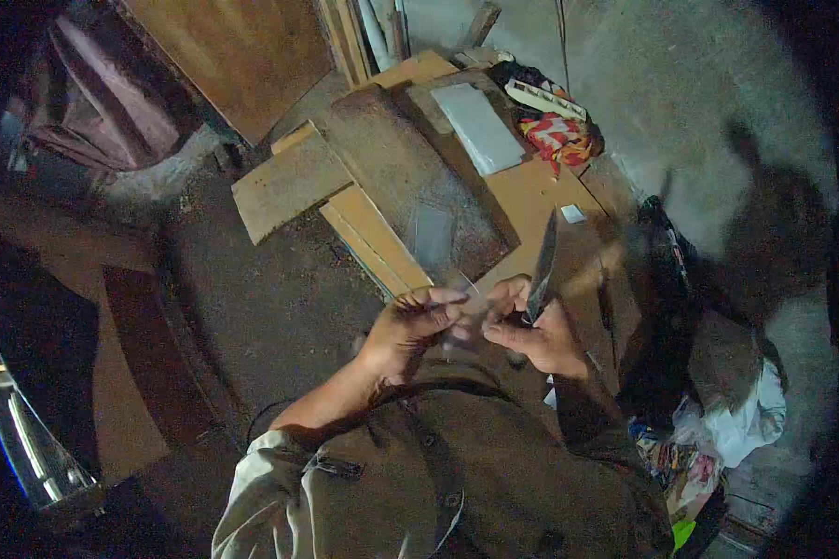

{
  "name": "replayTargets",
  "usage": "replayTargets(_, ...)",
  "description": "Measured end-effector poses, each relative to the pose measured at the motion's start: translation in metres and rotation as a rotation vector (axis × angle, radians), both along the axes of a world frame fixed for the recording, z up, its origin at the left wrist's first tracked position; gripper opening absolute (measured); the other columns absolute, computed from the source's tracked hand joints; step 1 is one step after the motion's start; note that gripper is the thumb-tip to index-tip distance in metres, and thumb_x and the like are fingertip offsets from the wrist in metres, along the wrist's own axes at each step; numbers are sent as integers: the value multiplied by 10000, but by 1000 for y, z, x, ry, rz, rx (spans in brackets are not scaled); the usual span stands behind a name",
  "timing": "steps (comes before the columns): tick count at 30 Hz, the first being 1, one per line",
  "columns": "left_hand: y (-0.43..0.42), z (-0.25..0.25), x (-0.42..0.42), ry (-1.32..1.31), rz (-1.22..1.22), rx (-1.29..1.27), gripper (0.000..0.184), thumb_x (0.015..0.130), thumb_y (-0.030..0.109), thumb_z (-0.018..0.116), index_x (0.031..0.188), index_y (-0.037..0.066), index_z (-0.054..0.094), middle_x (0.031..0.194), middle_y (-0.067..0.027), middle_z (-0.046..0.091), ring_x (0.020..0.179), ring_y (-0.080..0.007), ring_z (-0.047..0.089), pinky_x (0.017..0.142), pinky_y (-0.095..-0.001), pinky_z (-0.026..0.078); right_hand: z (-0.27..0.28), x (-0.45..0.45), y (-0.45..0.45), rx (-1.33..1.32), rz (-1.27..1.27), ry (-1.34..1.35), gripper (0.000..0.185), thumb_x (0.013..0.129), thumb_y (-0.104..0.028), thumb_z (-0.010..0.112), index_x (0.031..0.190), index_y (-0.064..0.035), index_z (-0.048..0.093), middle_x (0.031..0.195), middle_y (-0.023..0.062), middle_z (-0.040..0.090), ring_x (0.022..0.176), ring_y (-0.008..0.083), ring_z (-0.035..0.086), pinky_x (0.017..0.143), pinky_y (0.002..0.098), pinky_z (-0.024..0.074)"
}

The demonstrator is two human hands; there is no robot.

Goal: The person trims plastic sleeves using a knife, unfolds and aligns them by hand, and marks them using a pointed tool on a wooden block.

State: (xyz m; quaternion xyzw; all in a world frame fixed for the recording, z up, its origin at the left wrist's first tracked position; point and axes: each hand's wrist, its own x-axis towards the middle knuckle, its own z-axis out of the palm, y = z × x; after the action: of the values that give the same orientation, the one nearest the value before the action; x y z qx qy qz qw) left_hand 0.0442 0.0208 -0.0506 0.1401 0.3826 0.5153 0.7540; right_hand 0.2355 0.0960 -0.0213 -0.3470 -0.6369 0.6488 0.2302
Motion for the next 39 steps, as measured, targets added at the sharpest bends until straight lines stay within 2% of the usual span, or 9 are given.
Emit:
replayTargets(2,1,1,-1,76,179,75,181,830,62,627,998,9,587,839,-70,646,730,-148,627,617,-234,475,9,-2,-2,-55,-35,26,394,715,-54,730,1029,-14,496,789,8,545,792,98,561,687,257,442)
replayTargets(4,1,7,-5,102,209,67,115,835,40,612,945,11,594,800,-62,649,750,-136,629,640,-242,487,12,-5,-3,-110,-67,52,401,713,-60,734,1032,-13,495,784,6,546,796,96,561,668,251,446)
replayTargets(9,-1,15,-5,144,335,219,131,843,51,606,964,8,587,833,-76,646,743,-157,632,582,-246,488,11,-8,-6,-208,-199,33,305,737,-66,691,968,-24,497,702,-3,516,574,71,491,497,226,376)
replayTargets(13,-8,14,-11,150,328,211,145,848,62,601,975,-4,581,863,-88,644,755,-174,634,622,-269,498,15,-12,-1,-216,-328,195,251,747,-67,688,921,-59,506,709,-22,528,548,43,432,489,199,345)
replayTargets(20,-13,24,-19,180,327,175,147,864,58,564,995,-6,584,908,-128,642,803,-216,633,721,-338,521,25,-22,-3,-83,-355,194,235,758,-60,684,919,-57,513,711,-8,551,526,46,433,485,201,348)
replayTargets(21,-14,25,-20,178,331,173,147,864,58,564,995,-6,584,908,-128,642,803,-216,633,721,-338,521,26,-23,-2,-84,-351,191,235,758,-60,684,919,-57,513,711,-8,551,526,46,433,485,201,348)
replayTargets(23,-15,26,-22,162,349,177,190,859,120,603,1007,3,590,884,-87,656,793,-158,635,651,-256,495,27,-23,-1,-71,-347,157,225,757,-49,684,910,-60,519,700,-9,539,524,48,435,479,202,346)
replayTargets(36,-19,24,-32,179,366,224,212,855,100,603,1039,-3,583,906,-94,661,801,-176,643,701,-282,495,32,-34,-1,-60,-357,203,226,751,-48,692,902,-57,525,656,-21,513,481,46,411,437,201,325)
replayTargets(39,-20,27,-34,168,351,192,214,855,86,599,1050,-2,578,912,-98,662,801,-175,643,698,-278,494,37,-35,1,-54,-367,153,198,752,-15,642,898,-34,509,612,5,489,459,79,419,455,233,340)
